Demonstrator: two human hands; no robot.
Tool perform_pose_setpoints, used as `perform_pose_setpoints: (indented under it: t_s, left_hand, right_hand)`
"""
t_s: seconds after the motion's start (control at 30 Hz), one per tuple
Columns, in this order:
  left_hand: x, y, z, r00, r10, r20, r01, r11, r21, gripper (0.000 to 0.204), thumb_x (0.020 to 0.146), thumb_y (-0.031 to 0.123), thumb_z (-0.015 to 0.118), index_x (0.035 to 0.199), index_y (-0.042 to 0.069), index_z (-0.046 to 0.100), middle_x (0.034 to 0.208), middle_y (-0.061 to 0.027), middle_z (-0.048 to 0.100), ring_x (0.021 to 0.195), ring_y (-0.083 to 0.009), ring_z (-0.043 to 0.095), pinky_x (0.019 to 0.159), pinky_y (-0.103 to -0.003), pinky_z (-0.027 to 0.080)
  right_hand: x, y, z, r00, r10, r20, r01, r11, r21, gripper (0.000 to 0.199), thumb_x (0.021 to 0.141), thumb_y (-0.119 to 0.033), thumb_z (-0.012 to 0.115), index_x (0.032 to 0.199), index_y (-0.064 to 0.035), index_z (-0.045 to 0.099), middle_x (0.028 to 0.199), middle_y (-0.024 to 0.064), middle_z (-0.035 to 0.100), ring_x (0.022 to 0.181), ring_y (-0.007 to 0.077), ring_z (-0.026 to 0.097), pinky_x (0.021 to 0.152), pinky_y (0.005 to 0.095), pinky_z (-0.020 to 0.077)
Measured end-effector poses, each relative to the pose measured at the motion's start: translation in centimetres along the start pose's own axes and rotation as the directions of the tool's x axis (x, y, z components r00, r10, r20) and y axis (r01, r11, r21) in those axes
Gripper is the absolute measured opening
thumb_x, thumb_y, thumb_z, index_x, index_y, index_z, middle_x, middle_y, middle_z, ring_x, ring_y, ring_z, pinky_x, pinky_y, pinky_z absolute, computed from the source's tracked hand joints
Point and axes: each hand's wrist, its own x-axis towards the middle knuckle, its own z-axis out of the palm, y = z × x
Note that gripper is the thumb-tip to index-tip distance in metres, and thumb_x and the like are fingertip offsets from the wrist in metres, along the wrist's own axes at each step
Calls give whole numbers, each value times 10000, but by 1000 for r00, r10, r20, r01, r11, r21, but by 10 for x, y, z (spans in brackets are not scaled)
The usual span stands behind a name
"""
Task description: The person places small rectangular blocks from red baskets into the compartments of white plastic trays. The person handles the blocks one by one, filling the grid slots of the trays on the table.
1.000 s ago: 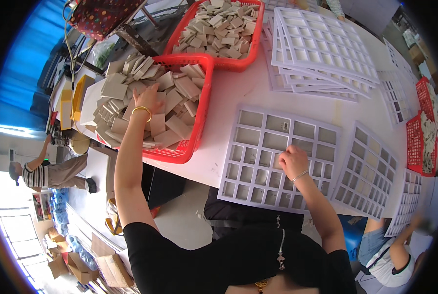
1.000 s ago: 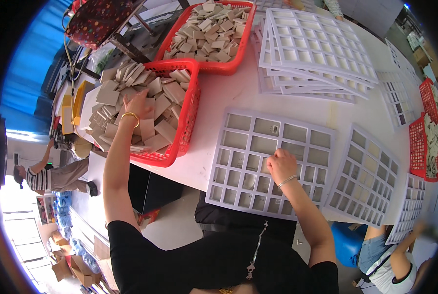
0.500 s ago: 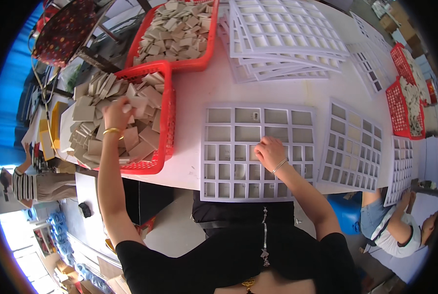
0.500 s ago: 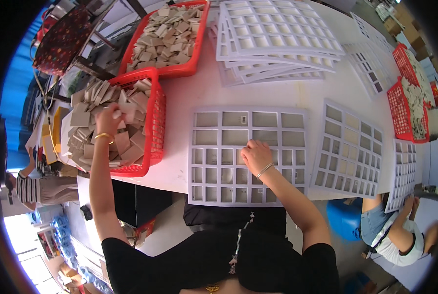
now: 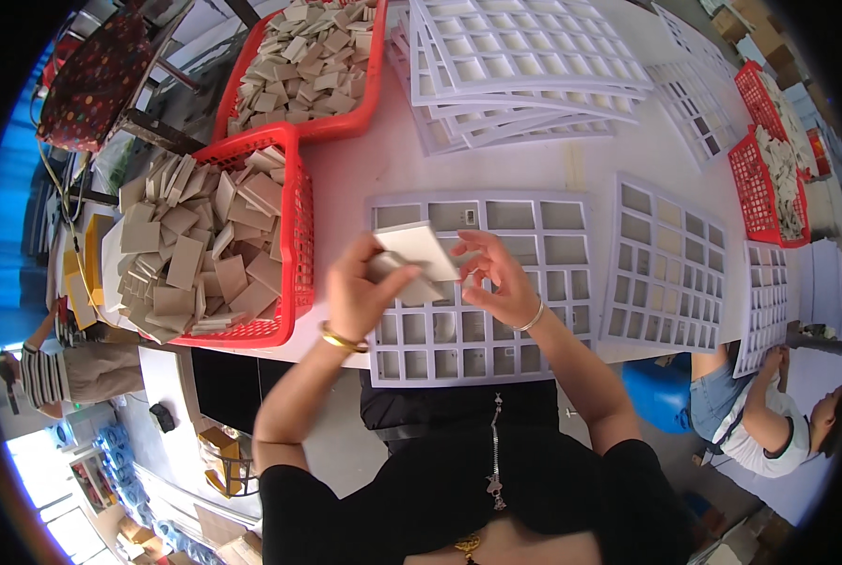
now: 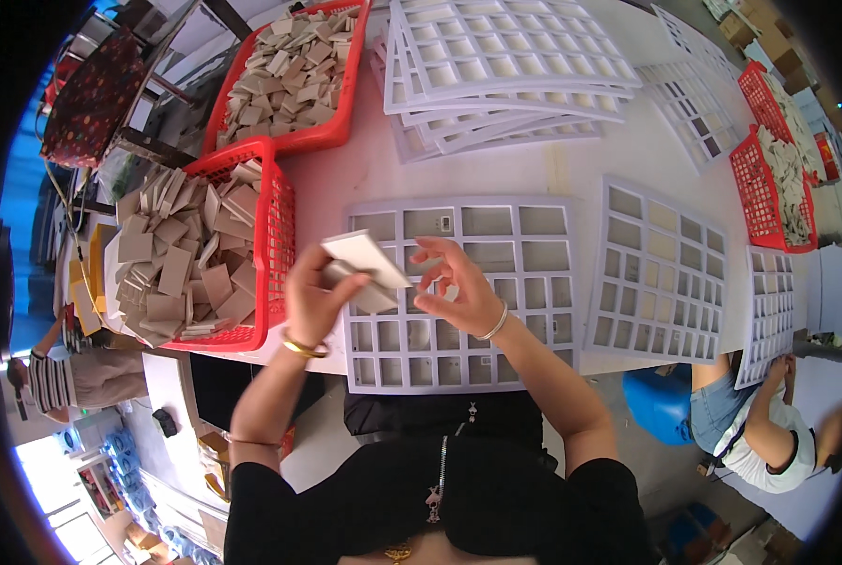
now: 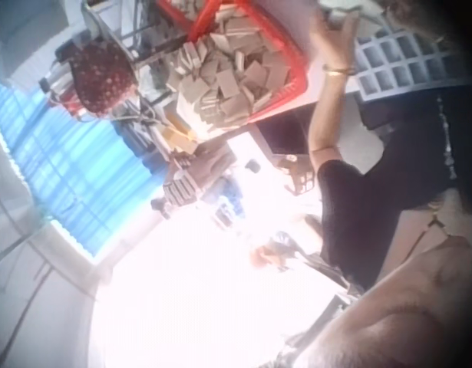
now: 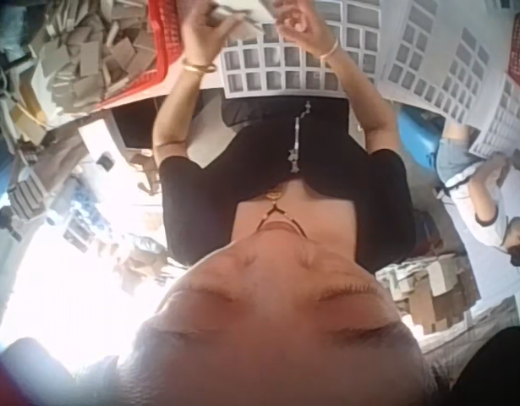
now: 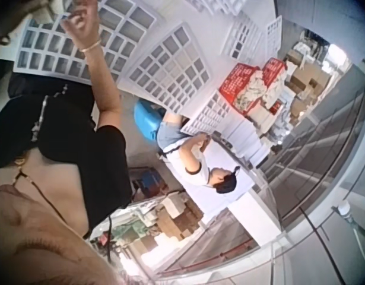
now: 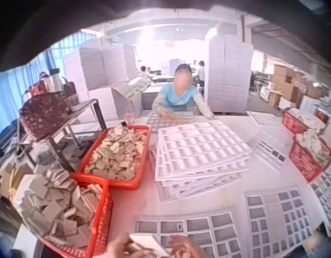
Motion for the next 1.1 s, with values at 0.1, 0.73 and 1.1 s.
perform_pose_setpoints:
  t_s: [0.1,0.73,1.1]
  left_hand:
    - [-7,-35,48,993,-122,-3,120,982,-143,323,770,147,788,988,7,597,910,-55,638,823,-109,578,735,-273,490]
    - [25,-139,76,988,-151,-13,134,830,542,188,795,200,667,974,144,647,817,-28,602,903,-249,558,863,-427,396]
    - [-1,-110,67,998,6,58,-49,629,776,241,833,92,593,1071,133,592,1063,-57,632,1062,-283,532,930,-443,335]
  right_hand:
    - [1,17,-5,997,-53,-49,52,998,-33,338,858,-111,663,1163,-24,547,1016,51,606,798,71,591,593,211,459]
    - [25,55,-73,908,-50,-417,-39,978,-203,403,882,-30,598,1245,-7,423,1003,112,621,801,139,624,648,263,509]
    - [77,80,-76,974,175,-143,-226,790,-570,225,849,-85,605,1068,-90,656,832,97,663,634,197,609,632,325,493]
